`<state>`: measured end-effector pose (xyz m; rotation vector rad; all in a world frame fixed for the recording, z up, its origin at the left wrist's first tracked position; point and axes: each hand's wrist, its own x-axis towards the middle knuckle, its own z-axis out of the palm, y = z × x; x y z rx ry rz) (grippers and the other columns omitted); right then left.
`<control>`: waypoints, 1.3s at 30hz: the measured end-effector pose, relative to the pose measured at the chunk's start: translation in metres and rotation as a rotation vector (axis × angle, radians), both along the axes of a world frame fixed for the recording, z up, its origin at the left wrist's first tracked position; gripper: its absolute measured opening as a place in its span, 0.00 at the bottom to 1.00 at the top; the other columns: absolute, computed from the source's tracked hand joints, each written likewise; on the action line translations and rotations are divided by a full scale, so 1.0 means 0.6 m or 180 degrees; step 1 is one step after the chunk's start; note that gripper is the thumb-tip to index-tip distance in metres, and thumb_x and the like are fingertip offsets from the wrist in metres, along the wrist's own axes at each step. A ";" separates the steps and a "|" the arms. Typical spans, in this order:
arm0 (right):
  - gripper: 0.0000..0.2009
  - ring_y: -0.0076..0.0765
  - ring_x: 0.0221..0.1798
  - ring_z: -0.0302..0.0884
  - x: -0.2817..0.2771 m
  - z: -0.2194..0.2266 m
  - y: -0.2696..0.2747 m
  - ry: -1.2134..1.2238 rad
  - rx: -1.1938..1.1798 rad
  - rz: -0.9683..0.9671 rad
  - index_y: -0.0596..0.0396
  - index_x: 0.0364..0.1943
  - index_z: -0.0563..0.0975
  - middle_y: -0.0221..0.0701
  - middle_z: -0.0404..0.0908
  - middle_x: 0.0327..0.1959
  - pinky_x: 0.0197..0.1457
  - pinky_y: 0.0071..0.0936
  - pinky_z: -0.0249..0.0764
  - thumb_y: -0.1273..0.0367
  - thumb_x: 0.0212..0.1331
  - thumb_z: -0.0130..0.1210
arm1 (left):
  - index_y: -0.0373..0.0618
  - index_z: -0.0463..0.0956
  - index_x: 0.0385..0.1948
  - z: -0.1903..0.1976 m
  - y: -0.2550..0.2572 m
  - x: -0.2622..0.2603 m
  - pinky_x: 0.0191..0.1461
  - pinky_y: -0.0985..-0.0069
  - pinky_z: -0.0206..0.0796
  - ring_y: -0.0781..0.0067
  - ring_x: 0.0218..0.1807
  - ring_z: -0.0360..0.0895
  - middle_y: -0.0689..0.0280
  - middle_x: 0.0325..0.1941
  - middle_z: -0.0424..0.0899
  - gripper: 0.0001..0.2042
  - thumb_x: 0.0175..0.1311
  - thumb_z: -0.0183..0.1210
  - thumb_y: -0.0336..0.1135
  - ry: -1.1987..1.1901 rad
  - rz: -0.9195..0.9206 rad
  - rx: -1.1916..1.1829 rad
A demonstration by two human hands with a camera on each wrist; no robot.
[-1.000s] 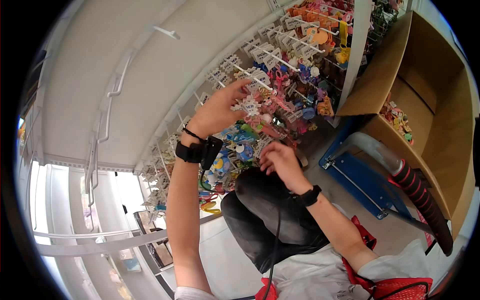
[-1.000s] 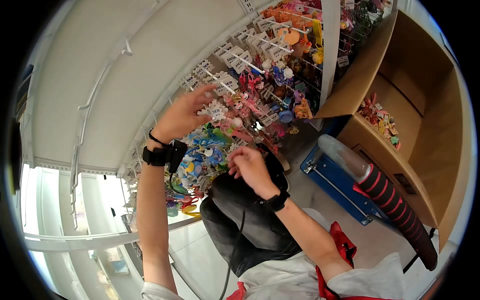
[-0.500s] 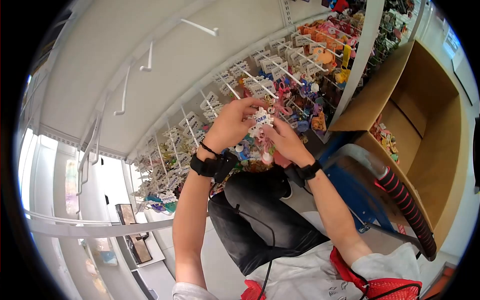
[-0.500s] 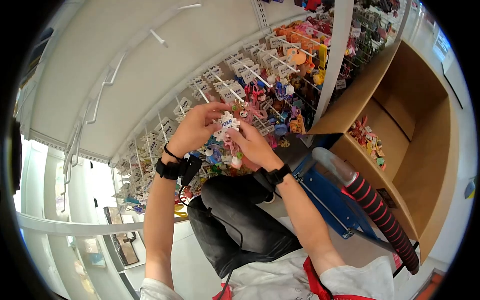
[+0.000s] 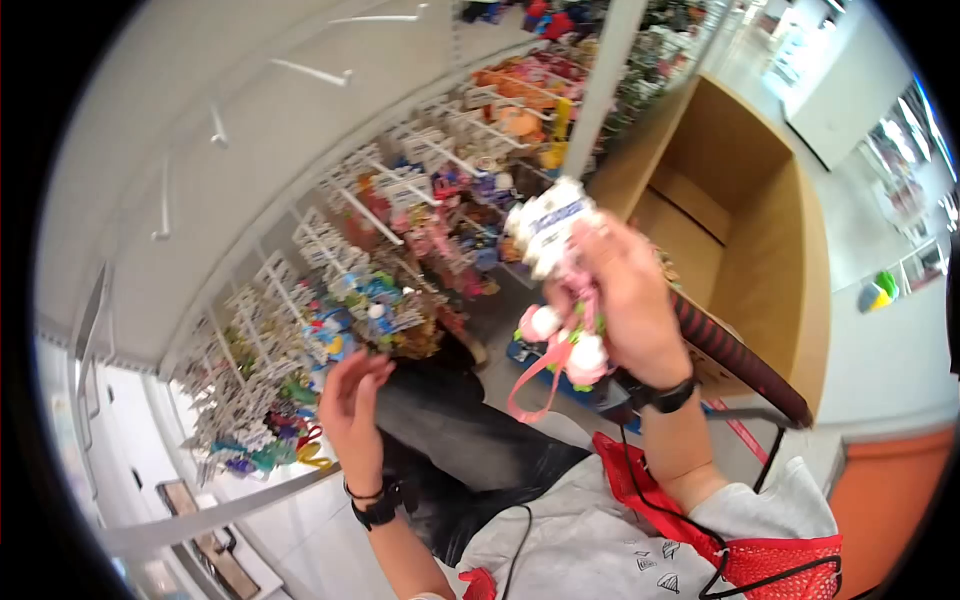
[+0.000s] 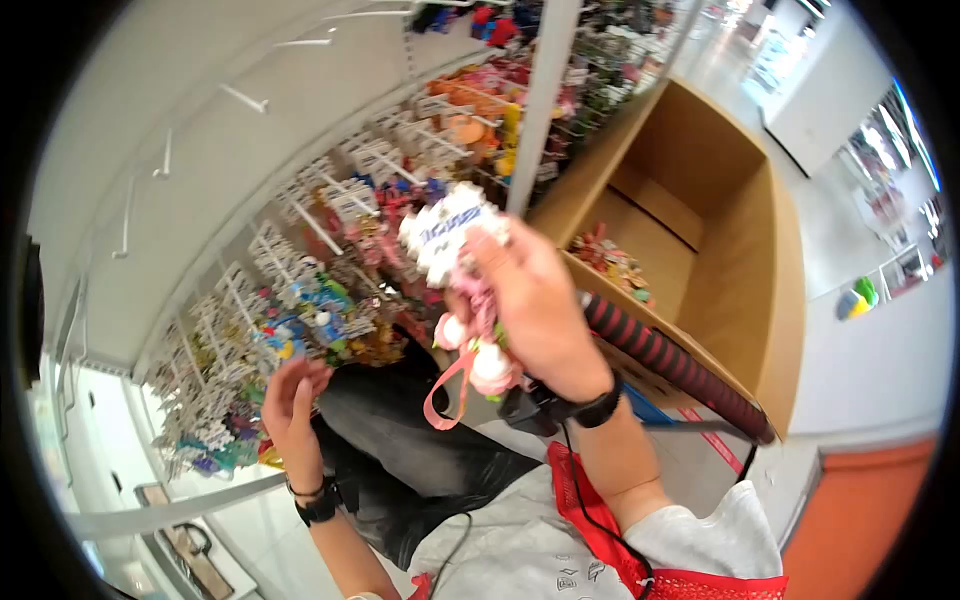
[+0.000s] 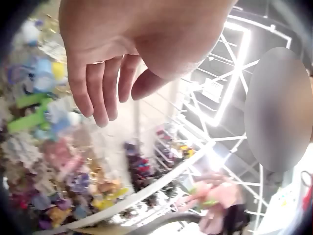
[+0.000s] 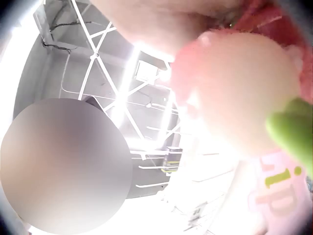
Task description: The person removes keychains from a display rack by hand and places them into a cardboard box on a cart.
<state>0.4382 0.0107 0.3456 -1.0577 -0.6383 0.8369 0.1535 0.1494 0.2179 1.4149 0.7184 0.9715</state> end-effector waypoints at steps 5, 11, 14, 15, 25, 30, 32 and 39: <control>0.17 0.28 0.29 0.81 0.146 0.119 -0.113 -0.0673 -0.0133 -0.1138 0.56 0.43 0.80 0.35 0.86 0.35 0.37 0.29 0.79 0.57 0.83 0.50 | 0.35 0.78 0.61 -0.220 -0.048 -0.140 0.61 0.70 0.79 0.63 0.54 0.88 0.55 0.54 0.90 0.15 0.82 0.59 0.34 0.0276 0.0633 -0.0753; 0.21 0.37 0.38 0.89 0.284 0.151 -0.176 -0.1865 -0.0104 -0.2888 0.67 0.63 0.72 0.41 0.87 0.37 0.35 0.33 0.83 0.60 0.81 0.55 | 0.36 0.79 0.59 -0.305 -0.082 -0.222 0.56 0.73 0.79 0.66 0.52 0.88 0.55 0.52 0.90 0.13 0.83 0.56 0.33 0.0186 0.0863 -0.1366; 0.38 0.37 0.27 0.86 0.203 0.098 -0.121 -0.2625 -0.0826 -0.3581 0.57 0.83 0.50 0.45 0.85 0.43 0.15 0.35 0.74 0.63 0.78 0.57 | 0.35 0.78 0.59 -0.333 -0.075 -0.236 0.54 0.74 0.79 0.67 0.50 0.89 0.55 0.51 0.91 0.13 0.82 0.55 0.31 0.0113 0.0897 -0.1455; 0.37 0.33 0.28 0.87 0.039 0.117 -0.067 -0.2026 -0.0818 -0.2724 0.52 0.84 0.52 0.50 0.83 0.56 0.20 0.31 0.76 0.66 0.77 0.57 | 0.34 0.79 0.59 -0.347 -0.073 -0.236 0.53 0.75 0.79 0.68 0.49 0.89 0.56 0.50 0.91 0.13 0.81 0.55 0.30 0.0181 0.0832 -0.1512; 0.34 0.63 0.72 0.74 -0.118 -0.153 0.270 -0.4565 -0.0608 0.0326 0.61 0.74 0.68 0.53 0.73 0.73 0.73 0.47 0.73 0.66 0.65 0.69 | 0.33 0.80 0.56 -0.361 -0.089 -0.227 0.51 0.75 0.78 0.71 0.46 0.88 0.58 0.46 0.91 0.11 0.81 0.55 0.28 0.0494 0.0817 -0.1062; 0.35 0.62 0.75 0.71 -0.157 -0.194 0.276 -0.4800 0.0225 -0.1162 0.60 0.70 0.70 0.52 0.73 0.72 0.76 0.49 0.70 0.67 0.61 0.74 | 0.34 0.81 0.55 -0.130 -0.050 -0.182 0.55 0.72 0.77 0.67 0.47 0.88 0.58 0.46 0.91 0.10 0.79 0.56 0.27 0.0620 0.0790 -0.0017; 0.35 0.62 0.76 0.70 -0.172 -0.237 0.253 -0.4265 0.0056 -0.0914 0.60 0.70 0.70 0.52 0.72 0.72 0.76 0.49 0.70 0.66 0.61 0.75 | 0.35 0.80 0.55 -0.012 -0.001 -0.152 0.56 0.68 0.77 0.58 0.48 0.88 0.53 0.46 0.90 0.11 0.77 0.56 0.25 0.0975 0.0787 0.1141; 0.57 0.65 0.82 0.61 -0.174 -0.326 0.333 -0.3182 -0.0353 -0.0292 0.70 0.80 0.55 0.61 0.62 0.79 0.84 0.49 0.61 0.55 0.54 0.81 | 0.32 0.83 0.50 0.137 0.323 0.052 0.63 0.46 0.74 0.33 0.56 0.83 0.40 0.49 0.89 0.15 0.72 0.52 0.32 0.2117 0.1004 0.2800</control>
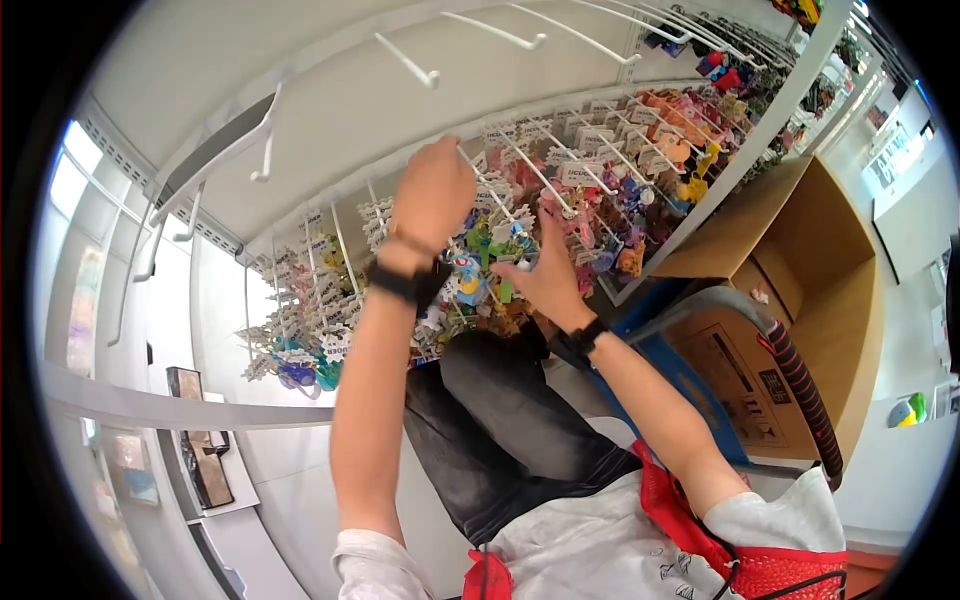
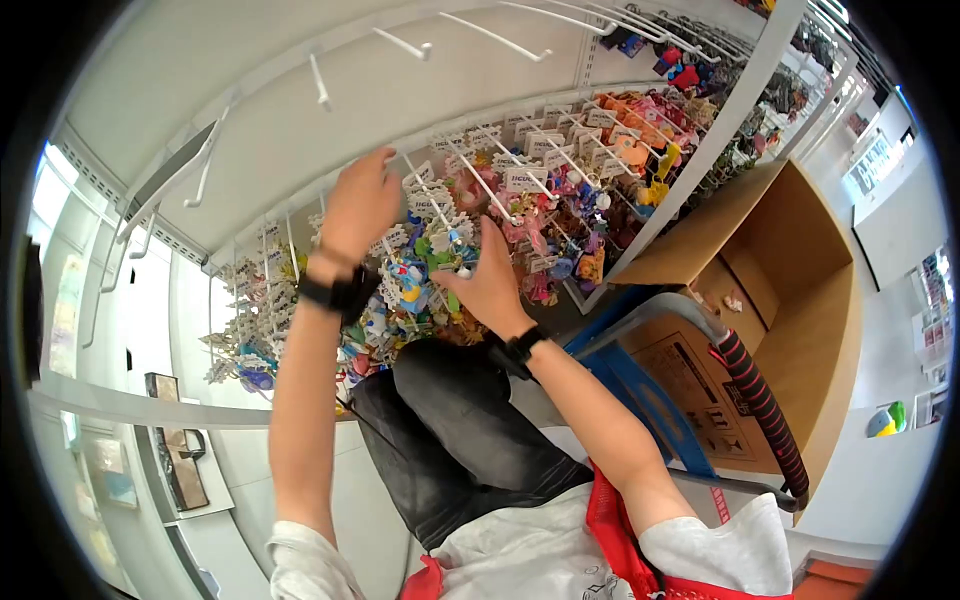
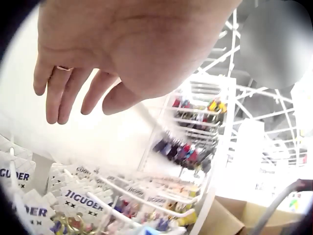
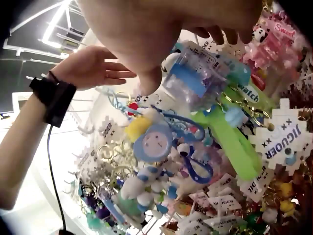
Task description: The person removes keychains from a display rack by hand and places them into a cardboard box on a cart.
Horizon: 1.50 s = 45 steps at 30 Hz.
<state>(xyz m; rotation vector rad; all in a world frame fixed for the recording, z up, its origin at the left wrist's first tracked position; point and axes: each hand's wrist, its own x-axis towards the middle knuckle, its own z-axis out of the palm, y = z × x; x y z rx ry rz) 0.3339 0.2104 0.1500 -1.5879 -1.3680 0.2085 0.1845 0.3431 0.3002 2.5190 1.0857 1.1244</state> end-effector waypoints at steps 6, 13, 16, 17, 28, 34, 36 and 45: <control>0.61 0.62 0.87 0.53 0.006 0.013 0.049 0.0567 -0.0329 0.0370 0.69 0.82 0.50 0.60 0.54 0.84 0.87 0.46 0.56 0.54 0.54 0.81 | 0.33 0.83 0.57 -0.026 0.138 0.099 0.68 0.52 0.72 0.36 0.60 0.84 0.41 0.55 0.88 0.28 0.79 0.49 0.53 0.2023 0.0079 -0.1371; 0.62 0.58 0.85 0.58 0.011 -0.010 0.068 0.0534 0.0394 0.0294 0.64 0.83 0.50 0.56 0.59 0.83 0.84 0.47 0.60 0.56 0.51 0.83 | 0.36 0.84 0.56 -0.017 0.063 0.072 0.62 0.53 0.74 0.37 0.53 0.85 0.42 0.47 0.89 0.29 0.81 0.50 0.57 0.1843 -0.0706 -0.1599; 0.64 0.60 0.83 0.62 0.017 -0.001 0.051 0.0527 0.0286 0.0380 0.67 0.83 0.49 0.58 0.60 0.81 0.83 0.46 0.63 0.56 0.49 0.83 | 0.36 0.84 0.56 -0.032 -0.006 0.056 0.62 0.52 0.74 0.36 0.54 0.85 0.41 0.47 0.89 0.26 0.78 0.54 0.54 0.1692 -0.1048 -0.1145; 0.64 0.60 0.83 0.62 0.020 -0.003 0.045 0.0530 0.0266 0.0379 0.67 0.83 0.49 0.58 0.60 0.81 0.83 0.46 0.63 0.56 0.49 0.83 | 0.35 0.84 0.57 -0.018 -0.039 0.059 0.63 0.52 0.74 0.35 0.56 0.84 0.40 0.51 0.88 0.26 0.73 0.61 0.52 0.1842 -0.0864 -0.1324; 0.50 0.39 0.65 0.83 0.104 0.064 0.009 0.1152 -0.1089 0.1792 0.60 0.76 0.66 0.46 0.82 0.67 0.67 0.37 0.78 0.58 0.49 0.80 | 0.32 0.78 0.61 -0.114 -0.144 0.042 0.61 0.51 0.73 0.35 0.56 0.81 0.43 0.48 0.86 0.28 0.61 0.72 0.37 0.0385 -0.0653 -0.0737; 0.35 0.34 0.58 0.84 0.103 0.092 -0.003 0.1163 -0.1233 0.2035 0.59 0.70 0.71 0.40 0.85 0.61 0.62 0.36 0.79 0.64 0.58 0.72 | 0.36 0.76 0.63 -0.159 -0.220 0.083 0.57 0.65 0.76 0.61 0.52 0.84 0.53 0.54 0.85 0.23 0.70 0.69 0.35 -0.2040 0.0150 -0.1968; 0.31 0.34 0.55 0.84 0.096 0.101 -0.011 0.1291 -0.1272 0.2083 0.59 0.68 0.73 0.39 0.86 0.59 0.60 0.36 0.79 0.65 0.60 0.70 | 0.34 0.77 0.60 -0.184 -0.219 0.094 0.55 0.70 0.75 0.72 0.48 0.82 0.59 0.50 0.86 0.20 0.72 0.68 0.35 -0.2482 0.0279 -0.1974; 0.20 0.29 0.46 0.83 0.105 0.189 -0.019 0.0514 -0.2303 0.2004 0.61 0.55 0.81 0.41 0.89 0.44 0.52 0.36 0.79 0.65 0.61 0.65 | 0.32 0.83 0.42 -0.148 -0.241 0.087 0.40 0.77 0.70 0.80 0.36 0.79 0.65 0.37 0.87 0.13 0.71 0.71 0.35 -0.3151 0.0299 -0.2916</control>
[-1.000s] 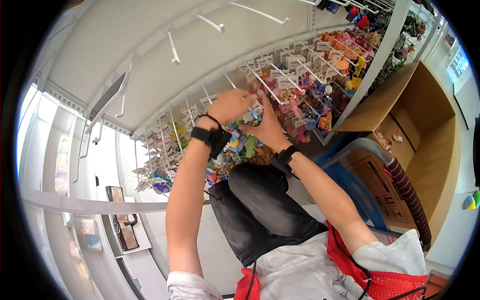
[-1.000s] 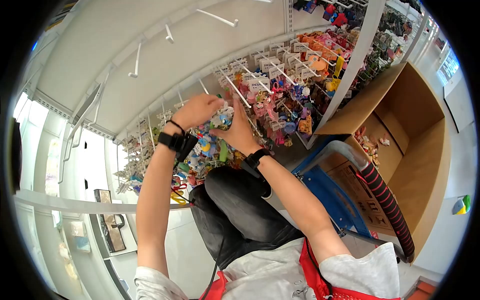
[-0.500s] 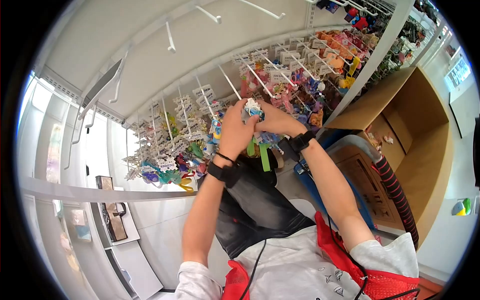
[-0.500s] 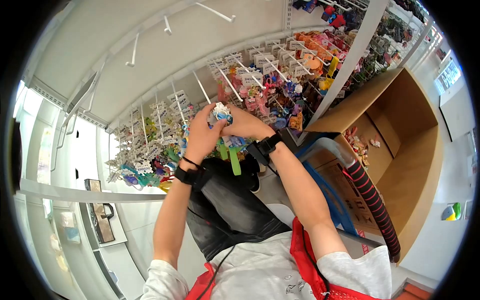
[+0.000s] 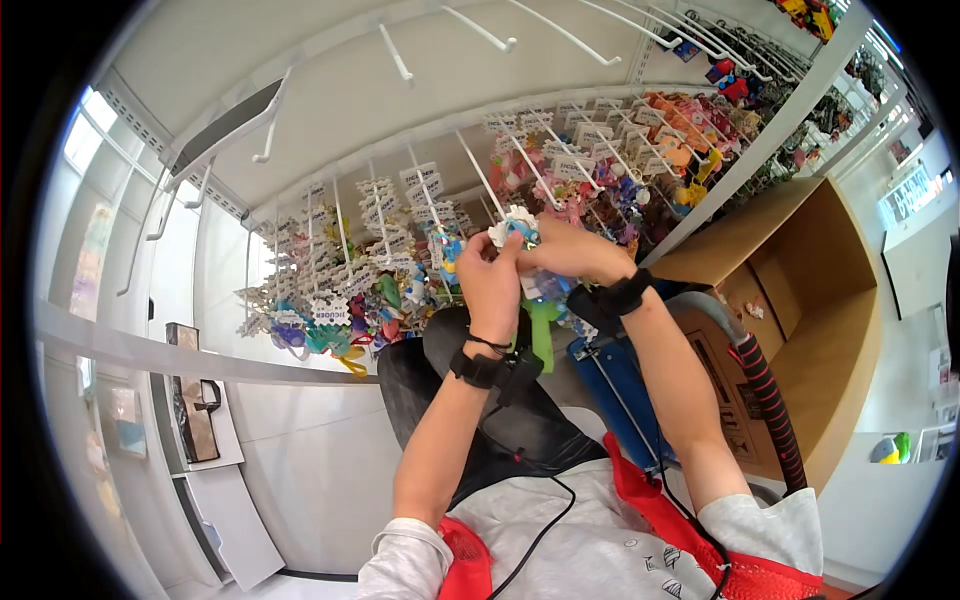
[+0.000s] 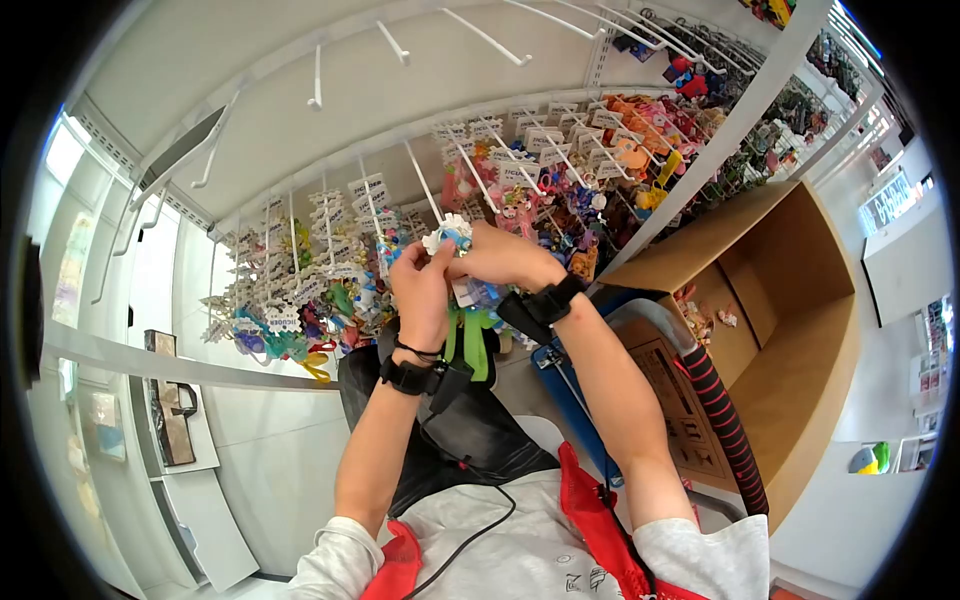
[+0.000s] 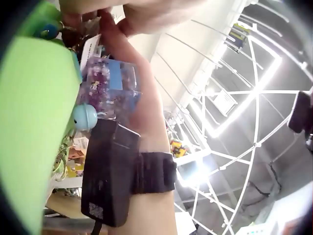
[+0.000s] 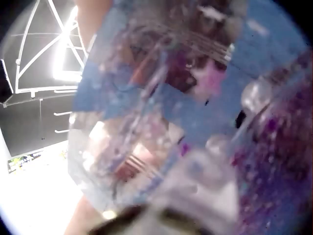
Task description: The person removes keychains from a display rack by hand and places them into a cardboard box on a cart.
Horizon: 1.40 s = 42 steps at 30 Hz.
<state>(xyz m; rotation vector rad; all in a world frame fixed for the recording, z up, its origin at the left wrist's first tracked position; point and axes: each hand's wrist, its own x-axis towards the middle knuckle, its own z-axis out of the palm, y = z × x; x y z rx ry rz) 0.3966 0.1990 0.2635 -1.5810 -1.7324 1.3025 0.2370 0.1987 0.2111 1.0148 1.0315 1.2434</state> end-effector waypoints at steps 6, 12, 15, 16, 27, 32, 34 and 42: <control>0.25 0.48 0.51 0.86 -0.004 0.056 -0.117 -0.0156 0.1132 -0.0592 0.63 0.56 0.79 0.50 0.87 0.51 0.56 0.41 0.80 0.62 0.59 0.69 | 0.31 0.81 0.45 0.078 -0.091 0.014 0.44 0.75 0.74 0.80 0.40 0.80 0.64 0.40 0.88 0.13 0.71 0.71 0.32 0.0191 -0.0033 0.0606; 0.25 0.48 0.55 0.86 0.041 0.259 -0.264 -0.0291 0.2101 -0.1933 0.66 0.59 0.74 0.52 0.85 0.53 0.60 0.38 0.80 0.65 0.62 0.67 | 0.33 0.83 0.45 0.309 -0.147 0.102 0.44 0.76 0.75 0.77 0.40 0.83 0.63 0.40 0.89 0.10 0.67 0.69 0.29 -0.0323 -0.1112 0.1571; 0.25 0.43 0.52 0.87 0.117 0.327 -0.327 -0.0610 0.2589 -0.3002 0.66 0.60 0.74 0.48 0.87 0.50 0.57 0.37 0.82 0.67 0.62 0.66 | 0.30 0.82 0.42 0.398 -0.159 0.216 0.42 0.69 0.78 0.68 0.37 0.87 0.54 0.37 0.90 0.12 0.62 0.69 0.30 -0.0627 -0.1647 0.2338; 0.25 0.43 0.51 0.88 0.135 0.344 -0.345 -0.0802 0.2620 -0.3366 0.66 0.61 0.74 0.48 0.87 0.50 0.56 0.38 0.82 0.67 0.63 0.65 | 0.30 0.83 0.40 0.415 -0.163 0.260 0.42 0.68 0.78 0.65 0.35 0.87 0.52 0.35 0.90 0.12 0.61 0.70 0.31 -0.0707 -0.1824 0.2563; 0.44 0.56 0.85 0.58 0.196 0.237 -0.365 -0.2879 0.2718 -0.4169 0.68 0.78 0.63 0.56 0.62 0.81 0.86 0.46 0.57 0.56 0.65 0.72 | 0.33 0.84 0.47 0.305 -0.179 0.246 0.57 0.51 0.78 0.40 0.52 0.85 0.46 0.47 0.87 0.10 0.68 0.61 0.27 0.0523 -0.1546 0.3154; 0.09 0.34 0.42 0.87 -0.056 0.127 -0.264 -0.0466 0.2903 -0.2721 0.58 0.52 0.82 0.34 0.88 0.44 0.51 0.31 0.82 0.74 0.70 0.61 | 0.37 0.87 0.46 0.197 -0.042 -0.034 0.52 0.61 0.78 0.49 0.46 0.90 0.49 0.42 0.91 0.09 0.74 0.58 0.27 0.1528 -0.0201 0.2735; 0.09 0.33 0.44 0.90 -0.115 0.057 -0.217 0.0078 0.2083 -0.2011 0.61 0.50 0.82 0.38 0.89 0.41 0.50 0.33 0.83 0.73 0.69 0.63 | 0.38 0.86 0.47 0.177 0.037 -0.130 0.54 0.59 0.78 0.45 0.50 0.89 0.49 0.46 0.91 0.10 0.77 0.55 0.29 0.2374 0.0040 0.2390; 0.48 0.66 0.77 0.68 -0.208 -0.146 0.014 -0.0199 0.2248 -0.1526 0.73 0.75 0.61 0.61 0.69 0.74 0.79 0.49 0.66 0.58 0.59 0.76 | 0.51 0.82 0.62 0.120 0.291 -0.175 0.71 0.33 0.64 0.44 0.66 0.82 0.55 0.64 0.87 0.17 0.79 0.54 0.42 0.4282 -0.0455 0.2187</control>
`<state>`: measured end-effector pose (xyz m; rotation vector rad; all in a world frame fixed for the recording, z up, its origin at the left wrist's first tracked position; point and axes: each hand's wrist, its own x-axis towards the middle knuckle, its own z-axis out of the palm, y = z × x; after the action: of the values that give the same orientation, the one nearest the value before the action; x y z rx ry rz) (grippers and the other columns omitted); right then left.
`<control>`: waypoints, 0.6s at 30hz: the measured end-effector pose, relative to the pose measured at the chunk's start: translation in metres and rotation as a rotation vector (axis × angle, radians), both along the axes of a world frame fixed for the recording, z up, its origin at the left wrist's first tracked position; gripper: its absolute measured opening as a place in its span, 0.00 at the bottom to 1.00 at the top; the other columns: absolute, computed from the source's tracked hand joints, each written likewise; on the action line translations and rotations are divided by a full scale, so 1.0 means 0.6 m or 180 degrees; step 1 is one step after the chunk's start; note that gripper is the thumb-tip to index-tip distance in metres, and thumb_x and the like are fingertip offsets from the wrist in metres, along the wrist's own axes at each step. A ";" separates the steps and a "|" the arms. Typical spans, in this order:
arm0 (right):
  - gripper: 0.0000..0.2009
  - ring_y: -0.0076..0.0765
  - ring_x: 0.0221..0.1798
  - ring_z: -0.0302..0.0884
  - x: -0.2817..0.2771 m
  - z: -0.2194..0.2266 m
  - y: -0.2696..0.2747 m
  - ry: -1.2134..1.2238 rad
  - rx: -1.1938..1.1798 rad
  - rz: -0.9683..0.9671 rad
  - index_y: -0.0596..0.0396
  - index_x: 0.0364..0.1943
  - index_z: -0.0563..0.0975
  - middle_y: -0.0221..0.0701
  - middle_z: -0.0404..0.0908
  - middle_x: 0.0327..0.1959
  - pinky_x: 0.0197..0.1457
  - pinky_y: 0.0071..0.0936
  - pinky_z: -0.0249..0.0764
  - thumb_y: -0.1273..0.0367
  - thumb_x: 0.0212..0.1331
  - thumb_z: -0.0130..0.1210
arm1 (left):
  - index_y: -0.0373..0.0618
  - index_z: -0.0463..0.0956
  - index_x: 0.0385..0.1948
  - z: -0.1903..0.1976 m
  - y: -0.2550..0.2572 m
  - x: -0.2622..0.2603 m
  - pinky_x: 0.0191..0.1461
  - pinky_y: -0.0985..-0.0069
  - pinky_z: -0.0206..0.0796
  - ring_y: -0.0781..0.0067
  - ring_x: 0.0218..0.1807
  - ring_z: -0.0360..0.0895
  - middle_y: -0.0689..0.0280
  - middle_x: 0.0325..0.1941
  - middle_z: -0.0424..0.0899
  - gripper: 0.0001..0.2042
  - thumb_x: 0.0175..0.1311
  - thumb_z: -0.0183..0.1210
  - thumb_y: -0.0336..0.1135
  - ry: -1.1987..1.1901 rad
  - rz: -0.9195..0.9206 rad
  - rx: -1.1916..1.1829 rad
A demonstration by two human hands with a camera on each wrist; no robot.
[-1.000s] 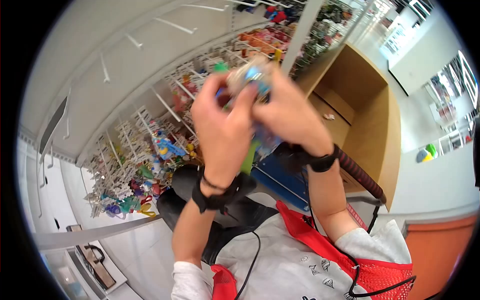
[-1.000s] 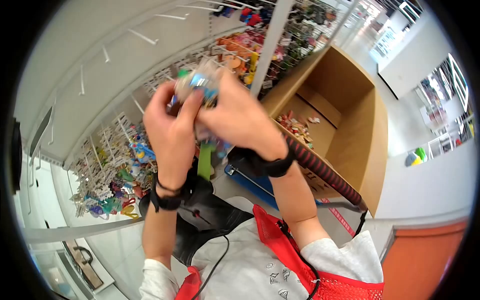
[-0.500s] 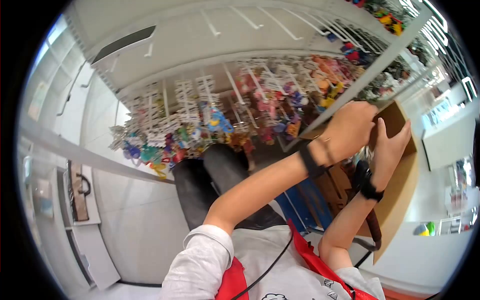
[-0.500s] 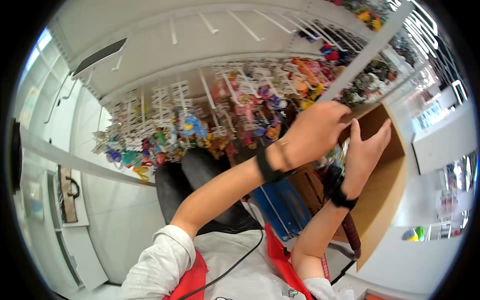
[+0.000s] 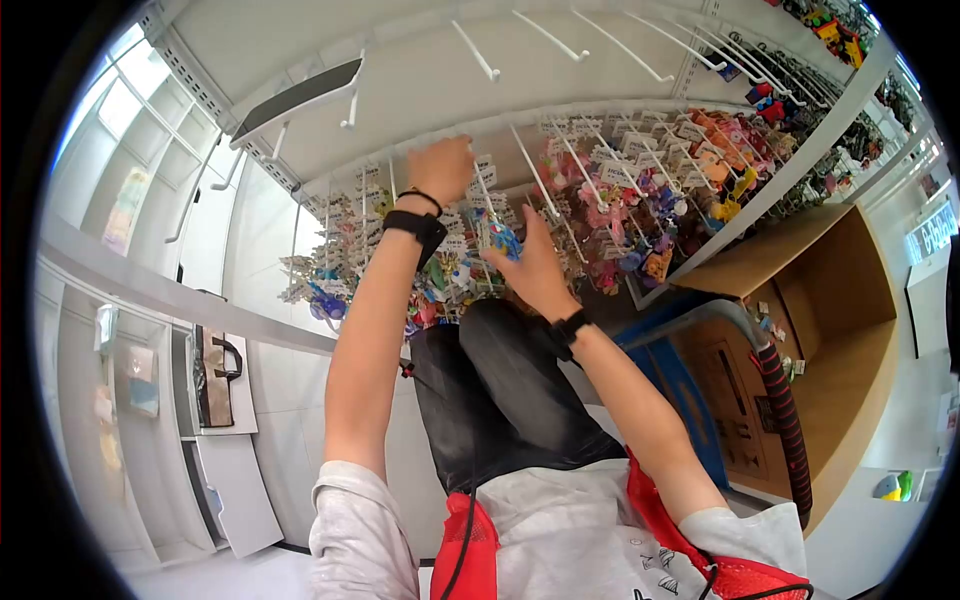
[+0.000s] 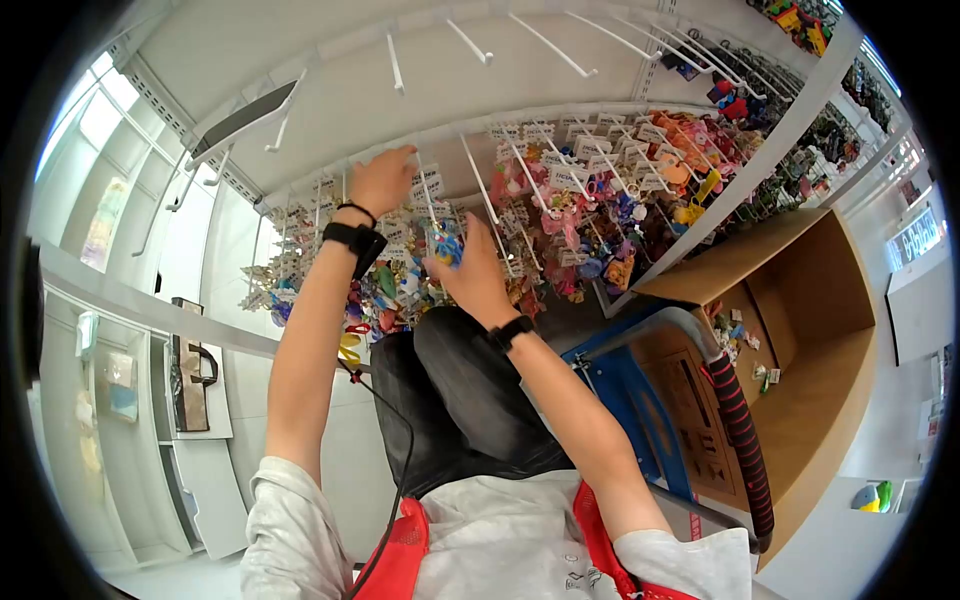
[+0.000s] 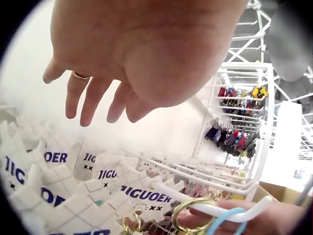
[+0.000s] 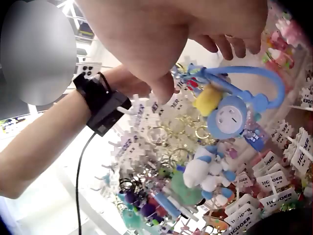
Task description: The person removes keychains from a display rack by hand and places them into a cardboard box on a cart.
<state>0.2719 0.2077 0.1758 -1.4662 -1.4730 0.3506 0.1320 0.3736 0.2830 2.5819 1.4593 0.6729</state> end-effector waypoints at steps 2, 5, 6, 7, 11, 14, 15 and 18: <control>0.52 0.67 0.79 0.64 0.001 -0.018 0.040 0.0053 -0.0085 0.0030 0.73 0.77 0.58 0.62 0.65 0.76 0.81 0.49 0.65 0.56 0.57 0.78 | 0.61 0.80 0.68 -0.016 0.029 0.016 0.74 0.09 0.36 0.47 0.76 0.74 0.64 0.74 0.81 0.24 0.80 0.49 0.58 0.1031 0.0232 -0.0320; 0.60 0.66 0.82 0.60 0.007 -0.030 0.081 0.0109 -0.0251 0.0046 0.73 0.79 0.54 0.62 0.60 0.80 0.83 0.49 0.62 0.52 0.52 0.82 | 0.61 0.81 0.67 -0.006 0.027 0.020 0.75 0.11 0.38 0.45 0.76 0.74 0.62 0.73 0.82 0.24 0.81 0.47 0.59 0.0698 0.0047 -0.1121; 0.60 0.66 0.82 0.60 0.012 -0.029 0.086 0.0166 -0.0217 0.0152 0.73 0.79 0.54 0.62 0.59 0.80 0.83 0.49 0.62 0.52 0.52 0.82 | 0.61 0.81 0.67 0.006 0.015 0.019 0.75 0.11 0.38 0.45 0.76 0.74 0.62 0.73 0.82 0.24 0.81 0.47 0.59 0.0712 0.0047 -0.1135; 0.60 0.66 0.82 0.60 0.016 -0.028 0.089 0.0226 -0.0191 0.0252 0.73 0.79 0.54 0.63 0.59 0.80 0.83 0.48 0.62 0.52 0.51 0.82 | 0.59 0.82 0.66 0.016 0.000 0.018 0.75 0.12 0.38 0.45 0.75 0.74 0.62 0.71 0.83 0.24 0.81 0.48 0.57 0.0816 -0.0078 -0.1177; 0.60 0.64 0.81 0.62 0.022 -0.027 0.097 0.0380 -0.0176 0.0421 0.72 0.79 0.55 0.60 0.62 0.79 0.83 0.47 0.62 0.54 0.51 0.83 | 0.56 0.84 0.63 -0.002 -0.053 -0.011 0.75 0.16 0.42 0.45 0.69 0.79 0.58 0.63 0.88 0.21 0.79 0.53 0.52 0.0786 -0.0730 -0.1166; 0.43 0.46 0.70 0.79 0.031 -0.004 0.086 0.0574 -0.0152 0.1132 0.59 0.75 0.70 0.47 0.81 0.67 0.74 0.40 0.71 0.61 0.56 0.79 | 0.56 0.83 0.64 0.010 -0.106 -0.013 0.77 0.20 0.46 0.45 0.63 0.83 0.55 0.58 0.90 0.20 0.73 0.60 0.42 0.0677 -0.1002 -0.1206; 0.43 0.46 0.70 0.79 0.035 0.003 0.078 0.0567 -0.0169 0.1135 0.59 0.75 0.70 0.47 0.81 0.67 0.74 0.40 0.71 0.61 0.56 0.79 | 0.55 0.83 0.65 0.035 -0.142 -0.009 0.77 0.21 0.47 0.45 0.61 0.84 0.54 0.56 0.90 0.21 0.71 0.62 0.39 0.0944 -0.0986 -0.1175; 0.22 0.34 0.50 0.87 0.046 -0.008 0.063 0.0808 -0.0566 0.1580 0.62 0.57 0.84 0.40 0.91 0.46 0.59 0.35 0.78 0.63 0.64 0.73 | 0.48 0.81 0.65 -0.003 -0.182 -0.021 0.79 0.24 0.48 0.45 0.59 0.85 0.53 0.52 0.91 0.25 0.64 0.68 0.35 0.0692 -0.1015 -0.0670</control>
<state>0.2997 0.2455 0.1709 -1.1212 -1.6120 0.9554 0.1193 0.2645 0.2812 2.6928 1.0575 0.1934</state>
